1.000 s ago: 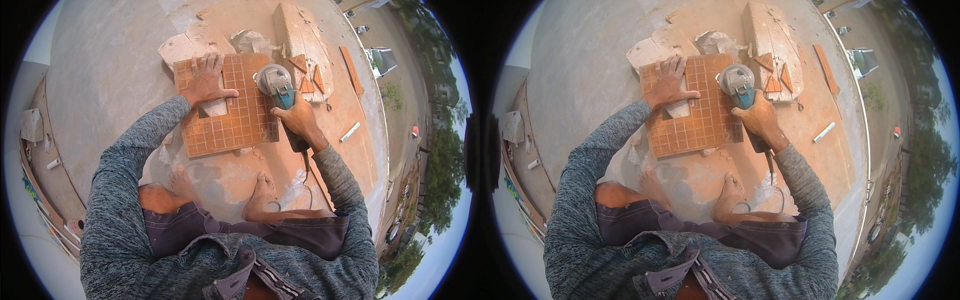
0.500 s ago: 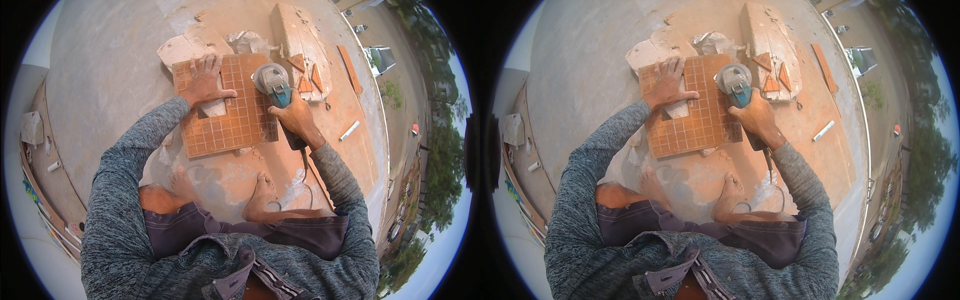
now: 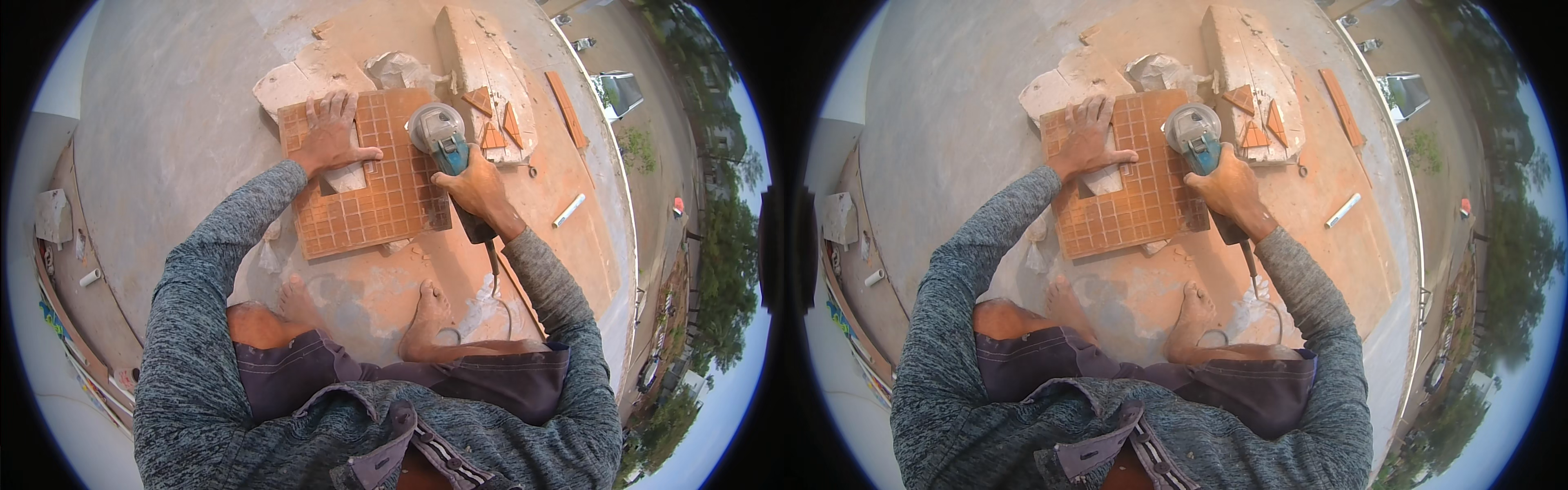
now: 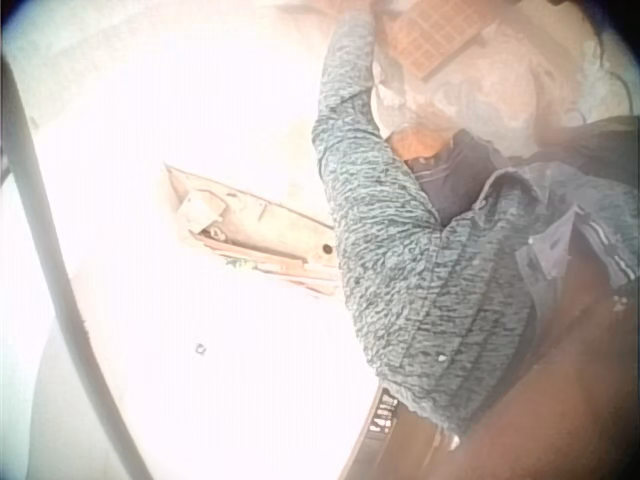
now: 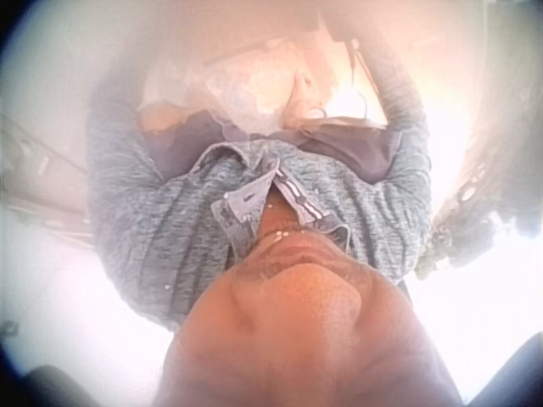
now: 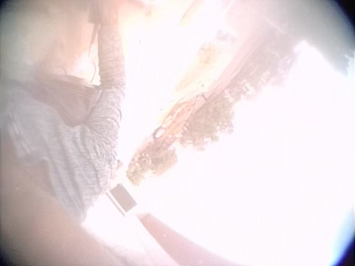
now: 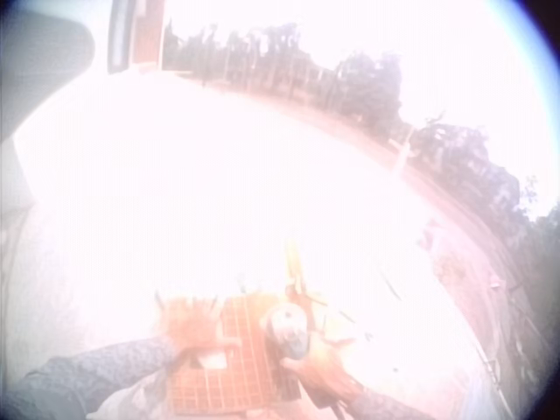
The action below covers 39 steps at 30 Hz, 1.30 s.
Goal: The person marks a circular cutout on a square tile using a pipe fitting as a template and a marker. They then move the tile outside and use an angle grinder to cut along the marked line, creating a circular hole in the tile.
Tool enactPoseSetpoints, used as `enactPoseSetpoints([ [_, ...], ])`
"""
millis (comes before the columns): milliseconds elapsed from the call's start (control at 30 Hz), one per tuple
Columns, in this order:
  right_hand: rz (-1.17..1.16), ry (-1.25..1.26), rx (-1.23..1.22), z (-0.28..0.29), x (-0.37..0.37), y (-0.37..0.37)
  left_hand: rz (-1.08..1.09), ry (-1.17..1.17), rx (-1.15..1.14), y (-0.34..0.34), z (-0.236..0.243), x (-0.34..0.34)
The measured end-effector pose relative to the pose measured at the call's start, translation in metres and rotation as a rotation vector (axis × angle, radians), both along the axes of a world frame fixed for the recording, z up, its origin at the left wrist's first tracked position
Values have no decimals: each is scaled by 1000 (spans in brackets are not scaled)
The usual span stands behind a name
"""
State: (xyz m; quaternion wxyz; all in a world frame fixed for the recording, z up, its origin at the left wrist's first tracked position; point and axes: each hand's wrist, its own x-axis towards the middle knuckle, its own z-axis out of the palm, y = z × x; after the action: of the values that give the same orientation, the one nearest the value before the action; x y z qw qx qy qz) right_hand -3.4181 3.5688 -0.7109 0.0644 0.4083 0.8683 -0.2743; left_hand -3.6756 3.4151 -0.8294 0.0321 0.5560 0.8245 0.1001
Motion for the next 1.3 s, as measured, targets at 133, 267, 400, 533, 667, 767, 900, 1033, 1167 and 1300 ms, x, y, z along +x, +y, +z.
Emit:
enactPoseSetpoints([
  [133,5,4,-8,-1,2,1,2,12,1,0,0,1],
  [267,0,19,-8,0,2,0,-3,11,22,0,-1,1],
  [400,0,8,-22,0,1,0,-10,-19,41,0,-1,-1],
  [533,-8,-9,-18,-1,0,1,-4,4,35,1,-2,-1],
  [667,-14,57,-49,0,3,2,0,-10,3,0,1,-1],
  [767,-62,75,-66,-2,10,7,-1,-25,5,1,1,0],
  [900,-85,104,-70,7,15,16,-2,-7,11,-2,-2,-2],
  [1033,-74,75,-6,3,20,24,0,10,-6,0,-2,-1],
  [1167,-42,48,18,3,19,22,1,5,1,0,-2,-1],
  [1300,-6,37,57,1,19,21,-3,3,7,0,-2,-1],
])
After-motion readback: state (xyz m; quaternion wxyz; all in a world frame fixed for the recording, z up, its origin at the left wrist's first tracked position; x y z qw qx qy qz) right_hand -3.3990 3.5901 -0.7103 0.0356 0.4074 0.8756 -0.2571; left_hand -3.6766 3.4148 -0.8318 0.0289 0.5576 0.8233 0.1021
